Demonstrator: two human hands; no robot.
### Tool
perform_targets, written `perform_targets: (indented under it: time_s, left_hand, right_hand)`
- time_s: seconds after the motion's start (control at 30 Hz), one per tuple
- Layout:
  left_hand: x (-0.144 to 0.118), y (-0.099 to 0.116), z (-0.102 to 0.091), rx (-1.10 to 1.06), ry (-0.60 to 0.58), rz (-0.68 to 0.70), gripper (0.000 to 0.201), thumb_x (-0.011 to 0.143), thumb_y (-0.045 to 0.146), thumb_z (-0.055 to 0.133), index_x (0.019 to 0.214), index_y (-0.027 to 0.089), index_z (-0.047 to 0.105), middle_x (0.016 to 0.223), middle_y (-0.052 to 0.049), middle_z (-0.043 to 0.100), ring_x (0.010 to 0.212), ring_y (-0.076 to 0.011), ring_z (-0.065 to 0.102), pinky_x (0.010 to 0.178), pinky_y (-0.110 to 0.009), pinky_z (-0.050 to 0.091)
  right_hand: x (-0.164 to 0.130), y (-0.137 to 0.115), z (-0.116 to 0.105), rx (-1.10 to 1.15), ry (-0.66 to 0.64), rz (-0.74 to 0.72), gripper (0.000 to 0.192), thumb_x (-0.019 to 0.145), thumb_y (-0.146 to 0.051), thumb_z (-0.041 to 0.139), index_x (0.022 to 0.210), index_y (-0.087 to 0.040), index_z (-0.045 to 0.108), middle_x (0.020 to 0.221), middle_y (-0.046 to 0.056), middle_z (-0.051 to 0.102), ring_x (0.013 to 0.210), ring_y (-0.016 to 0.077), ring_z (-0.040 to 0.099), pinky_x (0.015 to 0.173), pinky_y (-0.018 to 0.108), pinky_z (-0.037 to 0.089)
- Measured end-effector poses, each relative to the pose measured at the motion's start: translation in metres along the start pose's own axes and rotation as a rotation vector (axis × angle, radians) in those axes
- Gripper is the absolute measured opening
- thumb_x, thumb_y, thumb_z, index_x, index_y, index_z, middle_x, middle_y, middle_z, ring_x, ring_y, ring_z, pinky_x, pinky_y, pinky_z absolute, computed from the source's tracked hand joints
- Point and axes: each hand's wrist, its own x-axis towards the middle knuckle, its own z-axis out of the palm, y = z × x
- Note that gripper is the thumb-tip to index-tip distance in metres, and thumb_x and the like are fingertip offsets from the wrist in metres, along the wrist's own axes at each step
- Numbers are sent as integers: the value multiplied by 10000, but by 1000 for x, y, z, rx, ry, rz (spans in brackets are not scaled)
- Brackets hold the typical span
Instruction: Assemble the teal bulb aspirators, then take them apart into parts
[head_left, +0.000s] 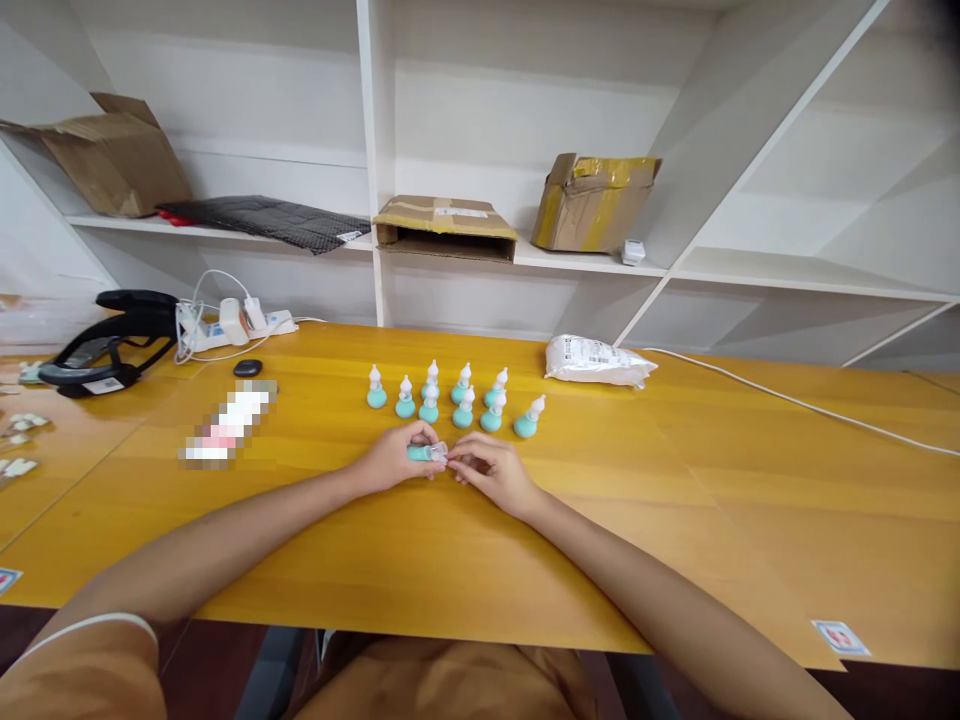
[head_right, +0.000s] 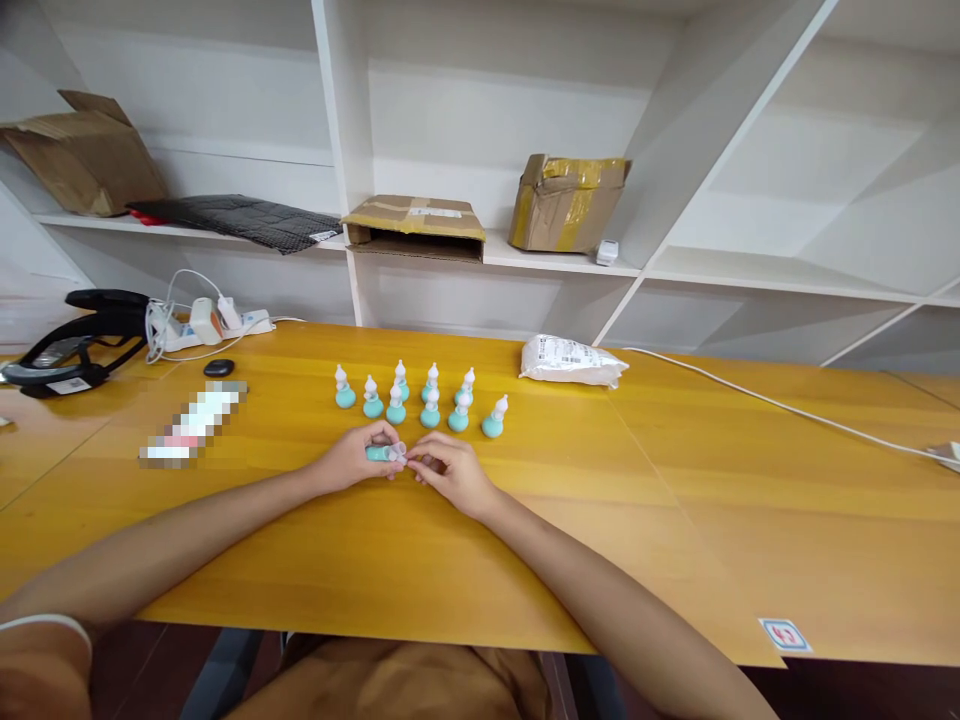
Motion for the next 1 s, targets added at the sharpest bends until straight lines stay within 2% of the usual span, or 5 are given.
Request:
perform_targets:
  time_s: [0.17, 0.47, 0.67, 0.83, 1.0]
  left_hand:
    - [-1, 1, -1, 22, -1, -2, 494, 806, 476, 960, 1047, 200, 629, 1010, -36, 796, 838, -176, 757, 770, -315, 630]
    - [-3, 7, 1, 49, -32, -10, 444, 866, 498, 909, 1030, 205, 617, 921, -11, 784, 734, -150, 727, 759, -309, 591]
    - [-4, 11, -1, 130, -38, 0, 430, 808, 417, 940, 1046, 201, 655, 1032, -44, 817, 921, -199, 753, 825, -307, 569]
    - [-6, 15, -1, 174, -71, -1, 374, 842, 398, 914, 1051, 203, 675, 993, -24, 817, 894, -190, 743, 834, -303, 534]
    - [-4, 12, -2, 168, -90, 9, 353, 864, 396, 890, 1059, 208, 665, 1009, -29, 811, 921, -196, 744, 860, -314, 537]
  right_hand:
    - [0, 0, -1, 14, -17, 0, 352, 1069, -572, 746, 1229, -277, 854, 1081, 90, 735, 691, 176, 754, 642, 345, 671]
    - [-1, 1, -1, 30, -33, 29, 355, 1043, -598, 771, 1111, -255, 833, 1093, 93, 729, 683, 170, 740, 620, 339, 666]
    - [1, -1, -3, 18, -95, 32, 329, 1039, -565, 776, 1062, -237, 781, 1028, 59, 706, 688, 146, 723, 574, 271, 579]
    - [2, -1, -6, -10, -148, 18, 321, 997, -539, 826, 980, -225, 762, 970, 31, 690, 701, 136, 702, 621, 267, 566]
    - [2, -1, -7, -22, -115, 17, 357, 994, -570, 830, 972, -221, 757, 926, 30, 709, 685, 134, 687, 607, 259, 560]
